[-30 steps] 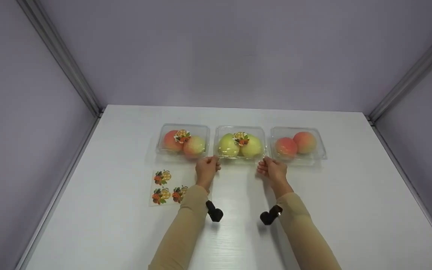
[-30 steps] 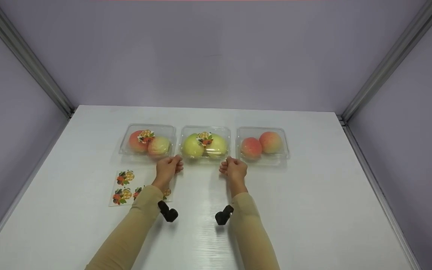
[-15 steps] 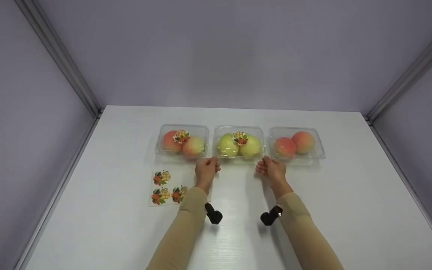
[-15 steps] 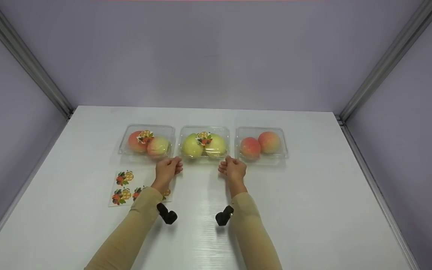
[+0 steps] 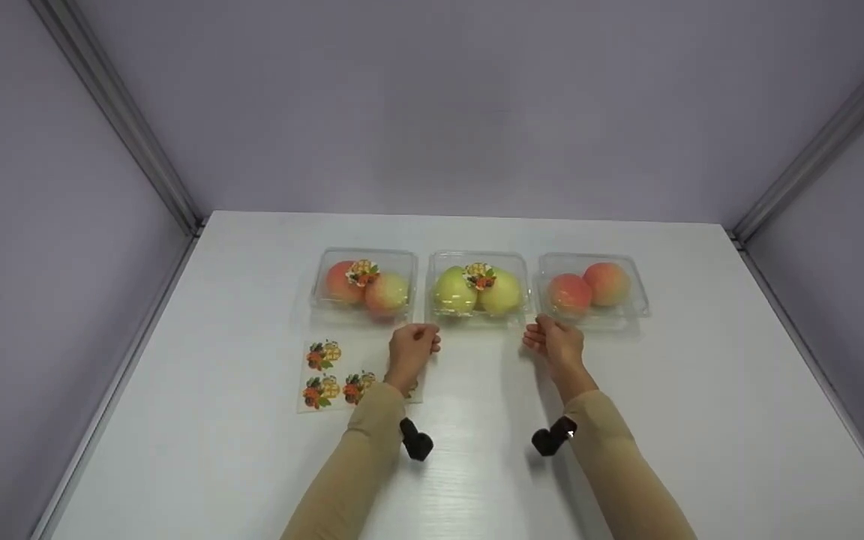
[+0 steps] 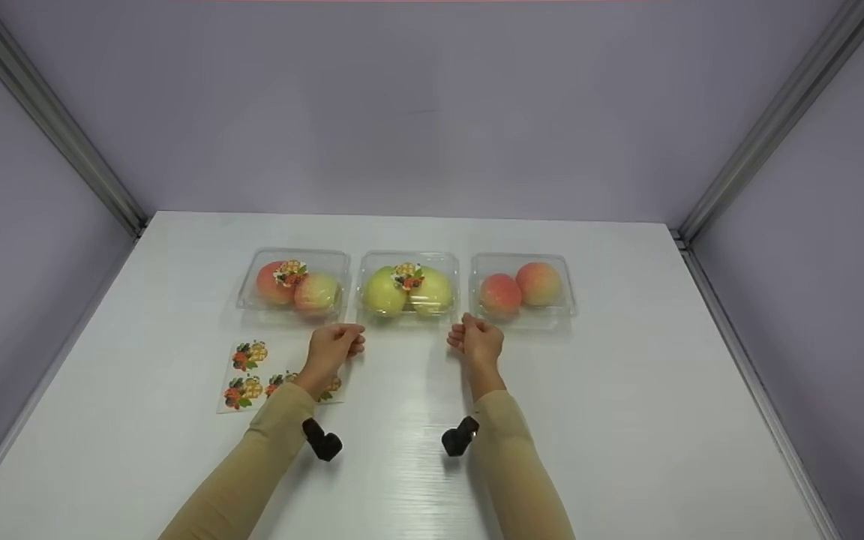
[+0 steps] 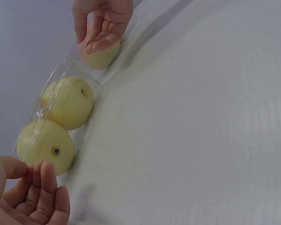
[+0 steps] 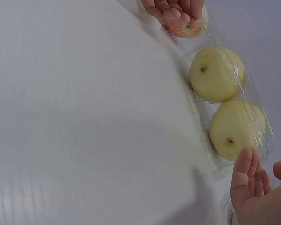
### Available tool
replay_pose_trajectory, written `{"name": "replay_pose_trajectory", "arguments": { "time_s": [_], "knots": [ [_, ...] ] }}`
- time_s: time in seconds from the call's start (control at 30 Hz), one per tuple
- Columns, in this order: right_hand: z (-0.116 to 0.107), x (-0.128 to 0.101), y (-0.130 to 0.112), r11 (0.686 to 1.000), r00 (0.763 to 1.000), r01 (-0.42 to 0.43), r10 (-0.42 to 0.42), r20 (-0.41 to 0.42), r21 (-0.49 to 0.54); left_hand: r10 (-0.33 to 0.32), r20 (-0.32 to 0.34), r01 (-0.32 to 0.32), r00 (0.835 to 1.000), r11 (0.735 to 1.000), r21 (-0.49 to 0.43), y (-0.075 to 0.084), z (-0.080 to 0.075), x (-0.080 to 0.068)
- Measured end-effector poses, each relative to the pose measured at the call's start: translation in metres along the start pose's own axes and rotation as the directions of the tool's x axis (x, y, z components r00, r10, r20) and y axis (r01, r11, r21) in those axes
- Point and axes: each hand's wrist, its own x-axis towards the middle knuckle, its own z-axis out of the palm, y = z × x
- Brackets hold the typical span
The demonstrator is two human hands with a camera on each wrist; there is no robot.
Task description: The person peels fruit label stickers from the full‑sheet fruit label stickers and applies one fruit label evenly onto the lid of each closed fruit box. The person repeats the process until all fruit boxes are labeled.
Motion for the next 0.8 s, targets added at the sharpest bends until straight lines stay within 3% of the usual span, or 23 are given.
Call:
{"name": "replay_pose_trajectory", "arguments": {
  "time_s": [0.23,0.43,0.63,0.8],
  "knots": [
    [-0.013,0.0,-0.004,1.0,0.999,-0.016,0.016,-0.034,0.004,0.05,0.082,-0.057,0.995,0.994,0.09,-0.001,0.0,-0.012],
    [-0.027,0.004,-0.011,0.999,0.995,-0.044,0.045,-0.094,0.012,0.123,0.213,-0.158,0.969,0.975,0.155,-0.008,0.0,-0.024],
    [-0.038,0.008,-0.015,0.997,0.988,-0.066,0.071,-0.136,0.042,0.14,0.309,-0.191,0.941,0.972,0.14,-0.013,-0.001,-0.033],
    [-0.046,0.011,-0.017,0.996,0.983,-0.078,0.083,-0.167,0.038,0.192,0.338,-0.234,0.921,0.968,0.088,-0.014,-0.004,-0.042]
  ]
}}
